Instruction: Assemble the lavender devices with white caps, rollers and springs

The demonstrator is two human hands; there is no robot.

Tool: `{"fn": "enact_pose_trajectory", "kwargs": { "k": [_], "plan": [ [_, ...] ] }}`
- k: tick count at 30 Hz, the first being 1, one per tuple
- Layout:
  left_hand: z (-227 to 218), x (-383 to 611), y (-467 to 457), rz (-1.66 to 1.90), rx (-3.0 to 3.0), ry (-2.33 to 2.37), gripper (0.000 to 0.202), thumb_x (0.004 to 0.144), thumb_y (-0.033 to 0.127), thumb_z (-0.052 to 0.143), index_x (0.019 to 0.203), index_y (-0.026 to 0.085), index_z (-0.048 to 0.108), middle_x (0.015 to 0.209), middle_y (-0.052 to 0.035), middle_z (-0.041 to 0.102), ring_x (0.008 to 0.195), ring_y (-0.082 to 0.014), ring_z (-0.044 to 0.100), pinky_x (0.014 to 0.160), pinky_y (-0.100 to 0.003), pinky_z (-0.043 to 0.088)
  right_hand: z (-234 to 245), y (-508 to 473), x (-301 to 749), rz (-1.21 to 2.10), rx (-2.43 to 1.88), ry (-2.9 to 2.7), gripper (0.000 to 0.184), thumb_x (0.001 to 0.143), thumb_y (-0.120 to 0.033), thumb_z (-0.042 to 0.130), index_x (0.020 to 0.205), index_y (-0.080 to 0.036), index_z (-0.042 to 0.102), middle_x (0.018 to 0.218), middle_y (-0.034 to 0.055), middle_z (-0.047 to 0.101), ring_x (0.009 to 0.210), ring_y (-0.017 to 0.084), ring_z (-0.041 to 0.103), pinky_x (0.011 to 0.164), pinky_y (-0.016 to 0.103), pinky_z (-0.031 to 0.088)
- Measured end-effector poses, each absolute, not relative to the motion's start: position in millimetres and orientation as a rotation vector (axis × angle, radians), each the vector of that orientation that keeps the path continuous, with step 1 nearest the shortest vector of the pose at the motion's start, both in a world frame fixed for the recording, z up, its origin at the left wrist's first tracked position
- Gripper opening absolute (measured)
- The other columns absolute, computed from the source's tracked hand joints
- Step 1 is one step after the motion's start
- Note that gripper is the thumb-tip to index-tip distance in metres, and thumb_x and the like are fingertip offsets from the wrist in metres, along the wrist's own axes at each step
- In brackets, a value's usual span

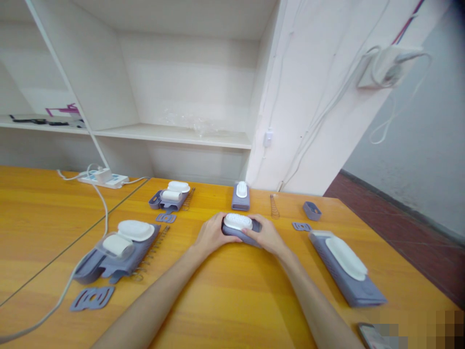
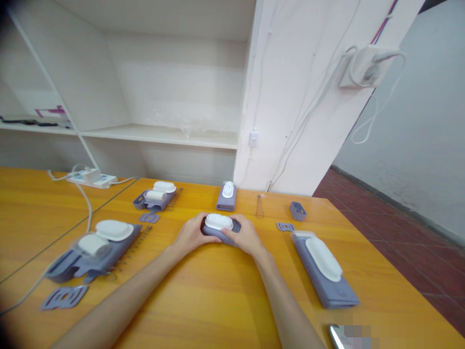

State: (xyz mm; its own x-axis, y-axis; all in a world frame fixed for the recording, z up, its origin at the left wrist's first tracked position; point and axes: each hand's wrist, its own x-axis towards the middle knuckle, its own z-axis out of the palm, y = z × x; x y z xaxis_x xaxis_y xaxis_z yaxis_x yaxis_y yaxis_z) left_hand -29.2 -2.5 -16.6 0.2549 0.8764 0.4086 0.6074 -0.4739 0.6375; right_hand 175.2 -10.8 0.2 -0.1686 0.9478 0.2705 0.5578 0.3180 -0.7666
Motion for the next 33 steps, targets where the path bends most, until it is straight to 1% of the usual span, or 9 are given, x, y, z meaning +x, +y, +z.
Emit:
{"fn": "enact_pose_trajectory", "kwargs": {
  "k": [2,4,8,12,16,18,23,28,33],
  "plan": [
    [-20.1,-25.3,-4.3,1.099,2.043,1.357,0.070,0.049,0.055,0.077,0.106,0.022,0.051,0.098,-0.0048,0.064,0.089,-0.0231,0.061,0.074,-0.032,0.047,-1.0,-11.2,174.2,0.652,-1.351,-1.829,0.045,0.066,-0.037,0.070,0.104,-0.016,0.059,0.101,0.0059,0.064,0.091,0.021,0.058,0.082,0.035,0.045],
    [-23.4,-20.6,-7.0,1.159,1.902,1.362,0.073,0.047,0.050,0.080,0.106,0.021,0.050,0.097,-0.0046,0.064,0.088,-0.0221,0.061,0.074,-0.031,0.047,-2.0,-11.4,174.4,0.646,-1.348,-1.824,0.044,0.066,-0.037,0.070,0.104,-0.017,0.058,0.100,0.0050,0.064,0.091,0.021,0.058,0.081,0.034,0.045],
    [-26.2,-14.0,-11.6,1.229,1.762,1.356,0.072,0.044,0.043,0.082,0.103,0.018,0.050,0.097,-0.0055,0.064,0.088,-0.0217,0.061,0.074,-0.032,0.047,-3.0,-11.0,175.3,0.639,-1.324,-1.829,0.041,0.070,-0.036,0.066,0.106,-0.018,0.058,0.101,0.0053,0.064,0.092,0.020,0.058,0.083,0.034,0.044],
    [-26.2,-12.5,-10.6,1.277,1.709,1.265,0.066,0.046,0.037,0.083,0.101,0.018,0.053,0.098,-0.0047,0.065,0.089,-0.0203,0.061,0.078,-0.031,0.046,-5.0,-10.1,172.7,0.556,-1.278,-1.870,0.044,0.069,-0.036,0.069,0.108,-0.019,0.059,0.109,0.0067,0.063,0.100,0.023,0.056,0.090,0.037,0.041],
    [-28.1,-11.5,-7.7,1.286,1.650,1.215,0.068,0.046,0.032,0.083,0.105,0.017,0.054,0.101,-0.0057,0.065,0.091,-0.0207,0.061,0.081,-0.032,0.047,-5.9,-9.8,171.5,0.596,-1.297,-1.827,0.038,0.070,-0.036,0.067,0.102,-0.017,0.061,0.103,0.0068,0.064,0.095,0.022,0.058,0.087,0.036,0.043],
    [-29.4,-10.1,-8.4,1.273,1.632,1.208,0.070,0.047,0.031,0.083,0.108,0.017,0.052,0.100,-0.0055,0.066,0.090,-0.0205,0.062,0.079,-0.032,0.047,-5.6,-10.0,172.6,0.631,-1.319,-1.799,0.038,0.069,-0.036,0.067,0.101,-0.016,0.061,0.101,0.0067,0.065,0.092,0.022,0.058,0.084,0.035,0.044],
    [-30.2,-4.8,-15.2,1.239,1.570,1.293,0.070,0.050,0.034,0.081,0.108,0.017,0.048,0.086,-0.0031,0.068,0.074,-0.0187,0.063,0.067,-0.030,0.047,-5.9,-9.8,175.6,0.680,-1.331,-1.782,0.039,0.068,-0.035,0.067,0.100,-0.016,0.059,0.098,0.0062,0.065,0.088,0.022,0.059,0.080,0.034,0.045],
    [-30.9,-0.9,-14.6,1.315,1.543,1.314,0.065,0.046,0.034,0.083,0.100,0.016,0.051,0.095,-0.0060,0.068,0.084,-0.0203,0.063,0.073,-0.030,0.047,-7.8,-9.5,175.0,0.661,-1.319,-1.778,0.038,0.068,-0.033,0.066,0.101,-0.016,0.058,0.098,0.0058,0.064,0.089,0.021,0.057,0.081,0.034,0.044],
    [-30.8,-0.5,-9.4,1.318,1.417,1.221,0.058,0.043,0.030,0.084,0.090,0.015,0.054,0.088,-0.0052,0.069,0.080,-0.0198,0.064,0.071,-0.029,0.048,-7.9,-9.4,175.2,0.671,-1.329,-1.789,0.035,0.069,-0.031,0.065,0.100,-0.015,0.058,0.097,0.0059,0.065,0.089,0.021,0.057,0.081,0.034,0.044]
  ]
}}
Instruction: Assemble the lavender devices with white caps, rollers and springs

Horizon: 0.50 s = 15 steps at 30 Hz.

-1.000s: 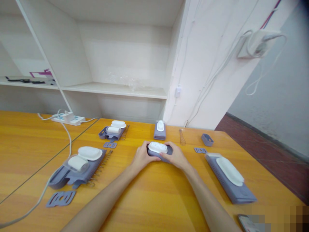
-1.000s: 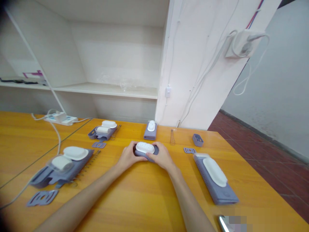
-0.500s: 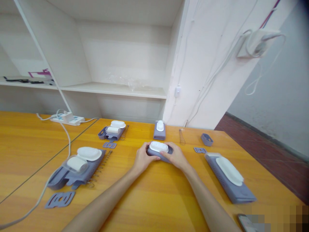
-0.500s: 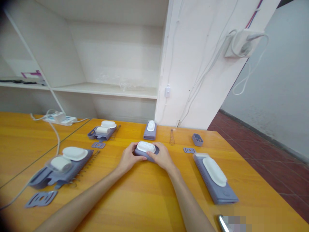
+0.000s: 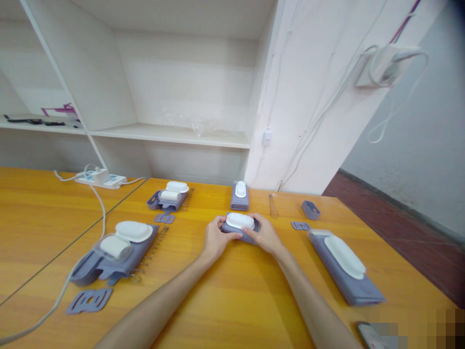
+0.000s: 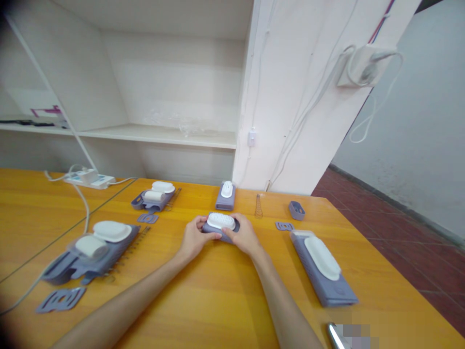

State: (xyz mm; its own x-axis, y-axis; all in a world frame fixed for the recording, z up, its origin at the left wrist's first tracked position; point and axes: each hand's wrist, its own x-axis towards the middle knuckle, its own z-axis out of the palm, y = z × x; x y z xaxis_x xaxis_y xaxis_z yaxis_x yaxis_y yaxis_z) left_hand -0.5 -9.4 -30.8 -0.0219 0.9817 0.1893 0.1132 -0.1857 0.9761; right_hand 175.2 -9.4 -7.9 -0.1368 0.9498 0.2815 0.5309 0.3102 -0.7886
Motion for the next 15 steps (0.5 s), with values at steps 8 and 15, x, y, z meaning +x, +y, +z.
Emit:
{"fn": "enact_pose_trajectory", "kwargs": {
  "k": [8,15],
  "plan": [
    [-31.5,-1.4,-9.6,1.336,1.444,1.189,0.055,0.045,0.032,0.083,0.090,0.015,0.056,0.089,-0.0043,0.068,0.082,-0.0197,0.064,0.072,-0.029,0.049,-4.3,-11.6,175.0,0.686,-1.296,-1.808,0.034,0.070,-0.030,0.064,0.100,-0.015,0.058,0.096,0.0054,0.065,0.088,0.021,0.058,0.080,0.033,0.045],
    [-31.2,-2.6,-10.7,1.317,1.576,1.330,0.061,0.049,0.038,0.081,0.102,0.017,0.057,0.087,-0.0029,0.066,0.080,-0.0192,0.062,0.072,-0.031,0.048,0.6,-7.8,181.4,0.628,-1.276,-1.794,0.032,0.081,-0.042,0.053,0.099,-0.017,0.061,0.098,0.0070,0.065,0.091,0.021,0.059,0.083,0.034,0.046]
  ]
}}
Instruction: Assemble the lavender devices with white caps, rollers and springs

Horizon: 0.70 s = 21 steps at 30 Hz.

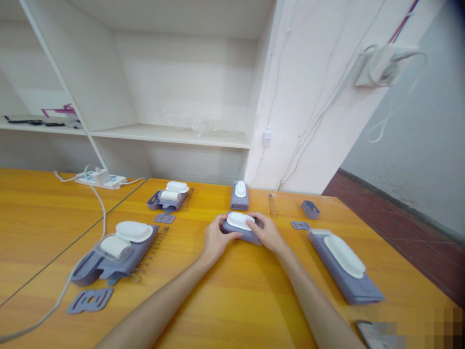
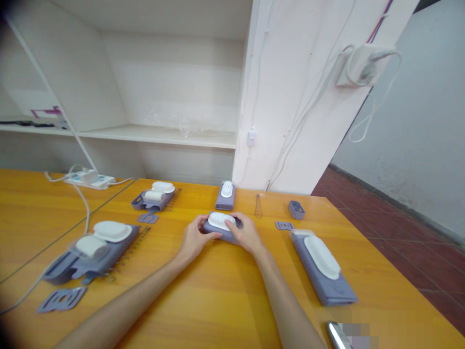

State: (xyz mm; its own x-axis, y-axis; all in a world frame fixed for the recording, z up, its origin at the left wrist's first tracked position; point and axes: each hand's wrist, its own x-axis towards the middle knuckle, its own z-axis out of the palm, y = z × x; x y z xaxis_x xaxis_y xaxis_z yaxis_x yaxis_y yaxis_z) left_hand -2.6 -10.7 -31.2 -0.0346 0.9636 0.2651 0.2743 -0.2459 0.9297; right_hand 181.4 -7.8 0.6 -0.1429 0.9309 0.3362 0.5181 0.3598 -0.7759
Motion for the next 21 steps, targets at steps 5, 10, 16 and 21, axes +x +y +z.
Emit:
{"fn": "enact_pose_trajectory", "kwargs": {
  "k": [5,10,16,21],
  "plan": [
    [-23.3,-3.7,-16.1,1.294,1.643,1.469,0.065,0.054,0.041,0.078,0.110,0.020,0.052,0.087,-0.0016,0.062,0.079,-0.0189,0.060,0.071,-0.031,0.046,-1.2,0.0,207.0,0.019,-1.517,-1.681,0.035,0.088,-0.037,0.039,0.106,-0.016,0.060,0.114,0.0122,0.058,0.110,0.024,0.049,0.098,0.039,0.035],
    [-23.0,-4.4,-16.5,1.351,1.639,1.519,0.065,0.060,0.040,0.075,0.115,0.021,0.046,0.103,-0.0060,0.060,0.096,-0.0223,0.057,0.080,-0.035,0.044,-18.7,-0.6,222.4,-0.329,-2.059,-1.677,0.048,0.083,-0.033,0.046,0.129,-0.018,0.045,0.137,0.0162,0.038,0.125,0.031,0.032,0.099,0.047,0.026],
    [-26.5,-5.1,-14.0,1.390,1.610,1.612,0.071,0.059,0.042,0.075,0.118,0.020,0.041,0.110,-0.0080,0.055,0.102,-0.0246,0.054,0.086,-0.038,0.041,-25.3,-3.4,221.1,-0.305,-2.303,-1.619,0.036,0.084,-0.035,0.044,0.110,-0.014,0.057,0.103,0.0176,0.059,0.101,0.030,0.051,0.084,0.044,0.037],
    [-25.2,-8.4,-12.0,1.421,1.591,1.685,0.068,0.062,0.042,0.072,0.117,0.022,0.037,0.110,-0.0074,0.053,0.106,-0.0262,0.052,0.087,-0.040,0.040,-14.4,-6.5,211.4,-0.280,-2.305,-1.629,0.030,0.082,-0.038,0.045,0.090,-0.015,0.063,0.096,0.0179,0.059,0.096,0.032,0.052,0.078,0.048,0.038]
  ]
}}
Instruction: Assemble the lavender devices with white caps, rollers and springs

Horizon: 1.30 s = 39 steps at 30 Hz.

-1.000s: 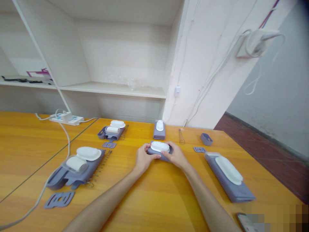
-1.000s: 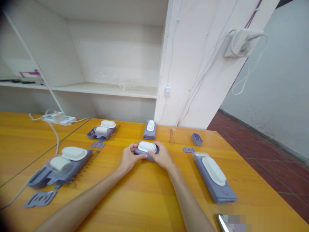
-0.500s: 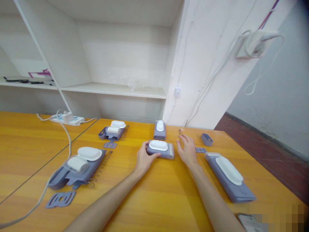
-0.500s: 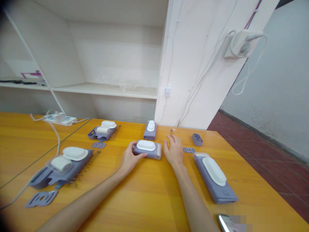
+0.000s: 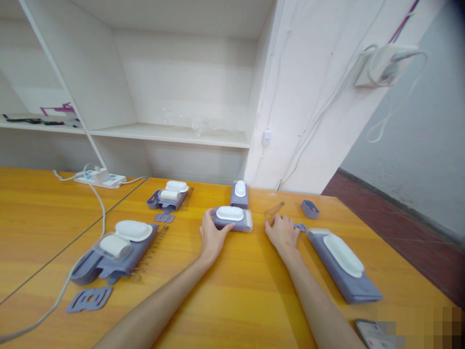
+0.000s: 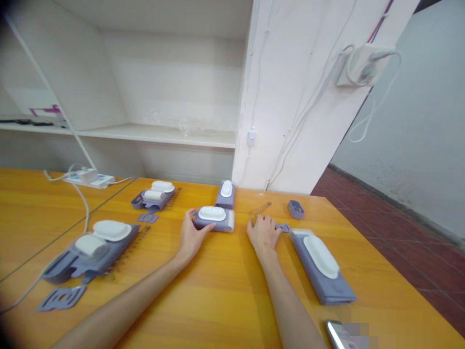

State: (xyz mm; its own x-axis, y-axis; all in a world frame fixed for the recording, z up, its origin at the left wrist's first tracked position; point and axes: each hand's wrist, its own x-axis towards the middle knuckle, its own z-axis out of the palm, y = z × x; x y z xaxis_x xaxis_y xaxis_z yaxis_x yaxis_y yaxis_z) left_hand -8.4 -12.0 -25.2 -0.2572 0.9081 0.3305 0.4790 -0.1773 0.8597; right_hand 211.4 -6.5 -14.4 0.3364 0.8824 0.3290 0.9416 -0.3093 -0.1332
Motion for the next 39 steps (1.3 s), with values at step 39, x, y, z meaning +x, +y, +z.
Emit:
{"fn": "enact_pose_trajectory", "kwargs": {
  "k": [39],
  "plan": [
    [-7.2,5.3,-42.5,0.676,2.792,1.581,0.016,0.088,0.027,0.044,0.093,0.017,0.055,0.095,-0.0091,0.055,0.093,-0.0230,0.050,0.079,-0.036,0.041,11.5,-0.4,187.1,1.570,-0.969,-0.476,0.008,0.072,-0.018,0.059,0.079,-0.016,0.057,0.052,-0.0043,0.050,0.040,0.005,0.043,0.035,0.015,0.031]
  ]
}}
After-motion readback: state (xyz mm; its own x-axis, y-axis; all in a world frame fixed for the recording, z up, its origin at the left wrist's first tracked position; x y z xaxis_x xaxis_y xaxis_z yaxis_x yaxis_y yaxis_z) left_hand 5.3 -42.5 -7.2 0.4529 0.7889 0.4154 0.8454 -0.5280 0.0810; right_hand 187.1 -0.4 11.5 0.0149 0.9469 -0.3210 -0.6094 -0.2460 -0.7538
